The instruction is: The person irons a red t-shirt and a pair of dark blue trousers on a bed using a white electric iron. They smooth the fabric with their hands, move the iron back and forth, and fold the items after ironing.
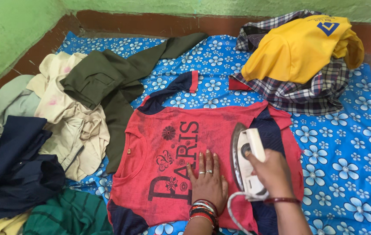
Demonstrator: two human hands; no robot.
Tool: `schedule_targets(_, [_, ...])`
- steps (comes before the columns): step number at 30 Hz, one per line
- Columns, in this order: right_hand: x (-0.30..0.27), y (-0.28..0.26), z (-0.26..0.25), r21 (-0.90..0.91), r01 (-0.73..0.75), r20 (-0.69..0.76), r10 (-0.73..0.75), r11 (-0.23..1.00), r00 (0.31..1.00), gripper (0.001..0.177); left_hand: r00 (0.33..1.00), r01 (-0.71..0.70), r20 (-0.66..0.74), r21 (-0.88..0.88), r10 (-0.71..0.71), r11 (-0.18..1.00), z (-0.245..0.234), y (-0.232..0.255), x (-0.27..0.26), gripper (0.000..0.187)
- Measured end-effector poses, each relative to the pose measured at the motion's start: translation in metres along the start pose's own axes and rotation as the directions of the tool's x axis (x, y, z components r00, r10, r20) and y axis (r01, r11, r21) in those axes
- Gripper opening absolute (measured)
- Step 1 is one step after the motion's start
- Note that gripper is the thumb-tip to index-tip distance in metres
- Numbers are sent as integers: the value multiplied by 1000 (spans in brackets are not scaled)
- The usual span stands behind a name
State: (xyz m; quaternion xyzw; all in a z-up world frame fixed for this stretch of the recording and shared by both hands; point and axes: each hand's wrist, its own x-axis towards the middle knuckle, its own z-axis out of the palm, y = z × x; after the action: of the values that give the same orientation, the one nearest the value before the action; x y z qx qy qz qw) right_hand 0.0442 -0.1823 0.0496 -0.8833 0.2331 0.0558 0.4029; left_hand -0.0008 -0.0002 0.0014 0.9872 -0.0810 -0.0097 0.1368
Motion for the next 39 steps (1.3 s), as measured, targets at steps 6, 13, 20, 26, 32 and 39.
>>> schedule_targets(6, [7, 4, -28, 96, 90, -79, -83, 991, 993, 45, 997, -20, -76, 10, 21, 1000, 2, 0, 0, 76])
schedule_targets(13, [-18, -14, -8, -175, 15, 3, -15, 984, 1000, 45, 997, -22, -77, 10, 23, 1000, 3, -1, 1, 75])
schedule_targets(20, [6, 3, -21, -288, 28, -155, -75, 957, 985, 43, 999, -9, -36, -20, 8, 1000, 4, -2, 1, 75])
schedule_targets(26, [19, 42, -67, -239, -91, -248, 30, 967, 968, 48, 947, -66, -308, 78, 87, 995, 18, -4, 2, 70])
schedule_targets(32, [-8, 37, -83, -71, -1, -186, -12, 997, 982, 49, 934, -54, -349, 86, 81, 995, 22, -4, 1, 71])
schedule_targets(39, [-18, 0, -57, 45, 36, -19, -36, 998, 999, 42, 964, -54, -260, 48, 64, 997, 14, -4, 1, 76])
